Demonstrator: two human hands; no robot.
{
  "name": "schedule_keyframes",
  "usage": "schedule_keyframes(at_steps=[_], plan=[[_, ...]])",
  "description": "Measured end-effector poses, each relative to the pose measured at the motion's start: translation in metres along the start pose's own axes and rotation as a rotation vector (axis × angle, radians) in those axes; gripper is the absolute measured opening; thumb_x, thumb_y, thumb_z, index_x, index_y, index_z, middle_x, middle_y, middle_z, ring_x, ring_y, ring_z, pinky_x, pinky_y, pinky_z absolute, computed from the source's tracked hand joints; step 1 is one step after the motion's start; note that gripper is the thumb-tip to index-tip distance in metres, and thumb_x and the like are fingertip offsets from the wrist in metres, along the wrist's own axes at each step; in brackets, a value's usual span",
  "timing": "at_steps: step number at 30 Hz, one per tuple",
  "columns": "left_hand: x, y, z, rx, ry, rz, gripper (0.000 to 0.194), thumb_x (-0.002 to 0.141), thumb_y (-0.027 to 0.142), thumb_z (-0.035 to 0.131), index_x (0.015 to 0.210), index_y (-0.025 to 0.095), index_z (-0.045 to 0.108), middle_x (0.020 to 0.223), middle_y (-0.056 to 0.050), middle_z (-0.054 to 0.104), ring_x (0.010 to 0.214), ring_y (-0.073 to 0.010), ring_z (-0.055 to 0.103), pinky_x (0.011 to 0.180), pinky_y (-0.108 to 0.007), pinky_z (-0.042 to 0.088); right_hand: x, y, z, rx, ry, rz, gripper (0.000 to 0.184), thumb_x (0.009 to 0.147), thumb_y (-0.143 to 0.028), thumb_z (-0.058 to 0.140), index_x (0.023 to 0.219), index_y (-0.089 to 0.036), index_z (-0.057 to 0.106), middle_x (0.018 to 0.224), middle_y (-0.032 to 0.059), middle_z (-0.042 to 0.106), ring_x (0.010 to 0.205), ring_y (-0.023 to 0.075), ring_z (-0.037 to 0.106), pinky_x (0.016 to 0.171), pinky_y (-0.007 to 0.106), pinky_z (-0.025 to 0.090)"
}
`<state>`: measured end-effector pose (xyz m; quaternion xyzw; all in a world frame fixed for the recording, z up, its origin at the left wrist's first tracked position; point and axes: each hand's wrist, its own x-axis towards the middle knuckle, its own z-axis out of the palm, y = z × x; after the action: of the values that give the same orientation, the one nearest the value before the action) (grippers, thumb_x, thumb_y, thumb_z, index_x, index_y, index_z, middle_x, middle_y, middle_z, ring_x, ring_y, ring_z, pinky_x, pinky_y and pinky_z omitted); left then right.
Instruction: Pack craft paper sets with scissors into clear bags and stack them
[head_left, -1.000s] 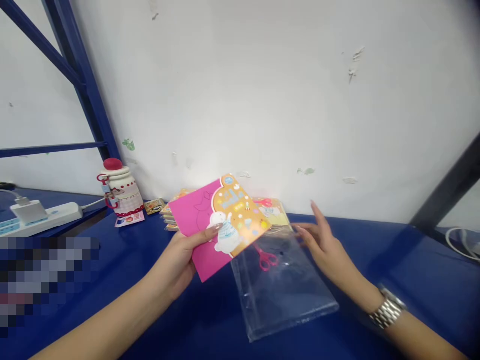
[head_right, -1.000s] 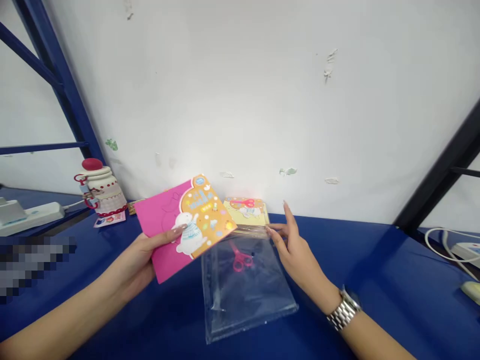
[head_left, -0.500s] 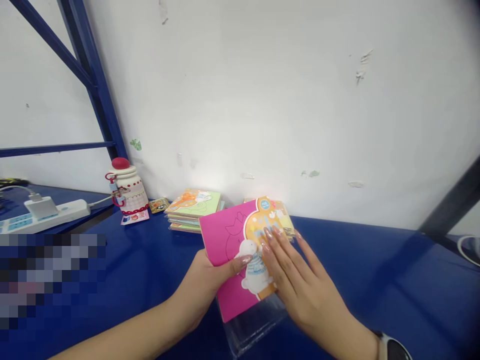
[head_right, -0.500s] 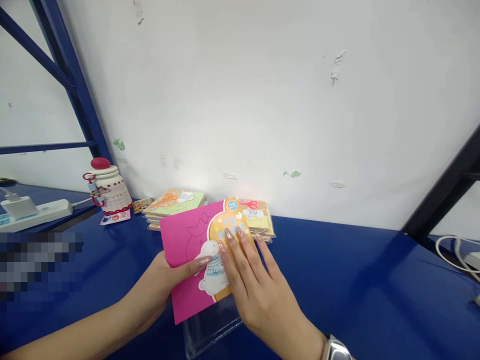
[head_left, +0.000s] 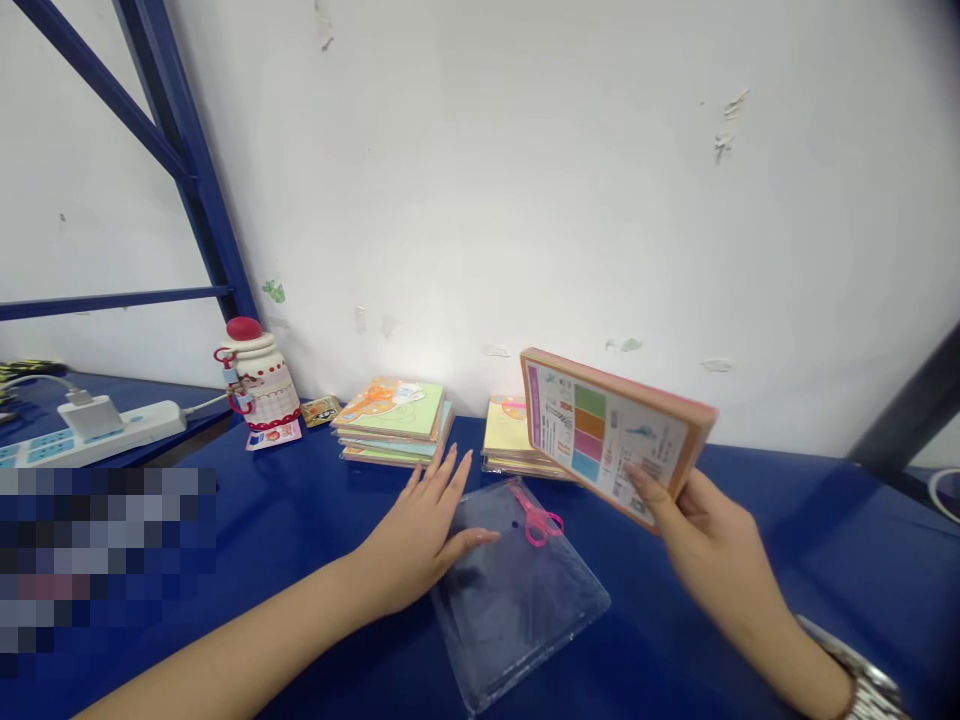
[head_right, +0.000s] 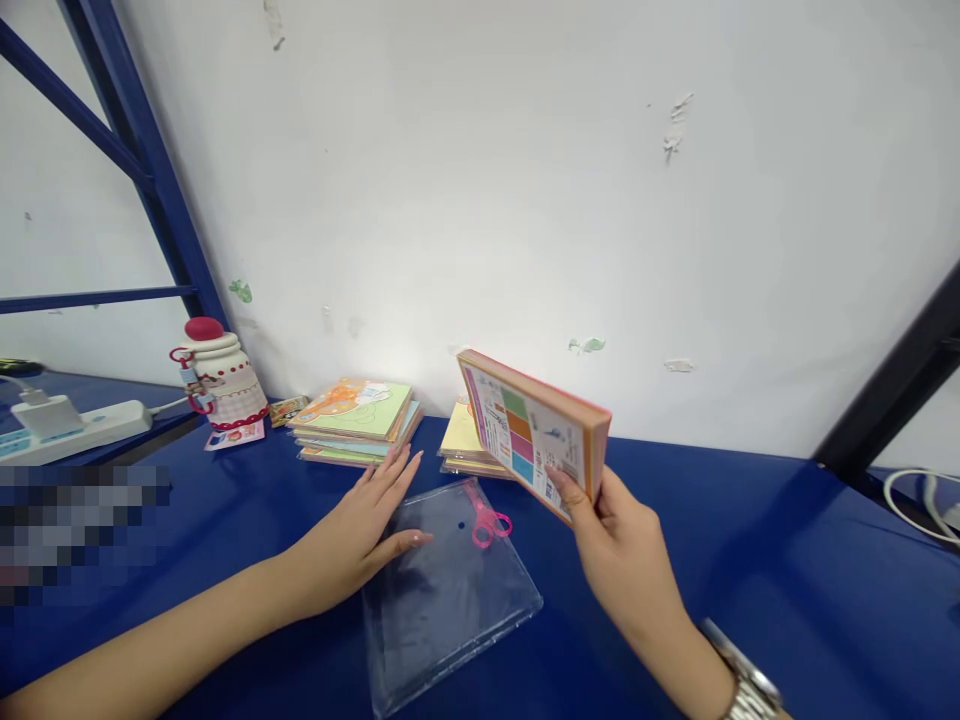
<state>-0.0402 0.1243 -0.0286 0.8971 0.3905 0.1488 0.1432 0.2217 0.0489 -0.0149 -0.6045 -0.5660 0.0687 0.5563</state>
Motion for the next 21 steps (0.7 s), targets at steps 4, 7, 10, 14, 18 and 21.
schedule_keyframes(at_steps=[4,7,10,14,18,21], plan=[[0.003,-0.007,0.013,0.251,-0.033,-0.037,0.091,0.081,0.071,0.027,0.145,0.009,0.012,0.150,-0.020,0.011,0.140,-0.0318,0.004,0.110,-0.057,0.010,0.003,-0.005,-0.006,0.434,-0.228,0.418,0.044,0.072,-0.052,0.068,0.102,-0.019,0.068,0.094,0.0083,0.075,0.083,0.0309,0.070,0.074,0.044,0.059],[0.002,-0.010,0.018,0.364,0.010,-0.047,0.106,0.070,0.080,0.030,0.143,0.004,0.020,0.148,-0.023,0.015,0.138,-0.0376,0.008,0.108,-0.063,0.006,0.006,-0.003,-0.006,0.535,-0.194,0.486,0.045,0.068,-0.049,0.073,0.101,-0.019,0.069,0.092,0.0081,0.075,0.081,0.0310,0.070,0.077,0.047,0.058],[0.003,-0.014,0.020,0.340,0.000,-0.037,0.104,0.072,0.079,0.029,0.144,0.004,0.017,0.148,-0.022,0.016,0.139,-0.0347,0.011,0.110,-0.058,0.011,0.010,0.002,-0.005,0.635,-0.050,0.493,0.043,0.063,-0.045,0.078,0.098,-0.021,0.070,0.093,0.0060,0.075,0.081,0.0303,0.070,0.075,0.045,0.060],[0.001,-0.013,0.018,0.229,-0.097,0.040,0.092,0.079,0.072,0.029,0.145,0.011,0.011,0.151,-0.014,0.015,0.140,-0.0285,0.007,0.113,-0.049,0.013,0.012,0.003,-0.005,0.719,0.088,0.491,0.043,0.065,-0.041,0.077,0.103,-0.023,0.069,0.102,0.0049,0.073,0.089,0.0293,0.069,0.072,0.040,0.062],[-0.006,-0.004,0.013,0.177,-0.171,0.092,0.089,0.079,0.072,0.031,0.146,0.017,0.012,0.152,-0.011,0.012,0.140,-0.0295,0.003,0.112,-0.052,0.009,0.010,0.000,-0.005,0.771,0.202,0.462,0.043,0.070,-0.038,0.075,0.110,-0.026,0.066,0.114,0.0038,0.068,0.101,0.0289,0.064,0.078,0.039,0.061],[-0.006,0.000,0.010,0.194,-0.152,0.103,0.094,0.075,0.075,0.033,0.145,0.015,0.016,0.152,-0.014,0.012,0.140,-0.0307,0.002,0.112,-0.053,0.007,0.007,-0.004,-0.006,0.786,0.247,0.400,0.042,0.071,-0.036,0.074,0.111,-0.029,0.065,0.123,0.0026,0.063,0.108,0.0313,0.060,0.081,0.042,0.060]])
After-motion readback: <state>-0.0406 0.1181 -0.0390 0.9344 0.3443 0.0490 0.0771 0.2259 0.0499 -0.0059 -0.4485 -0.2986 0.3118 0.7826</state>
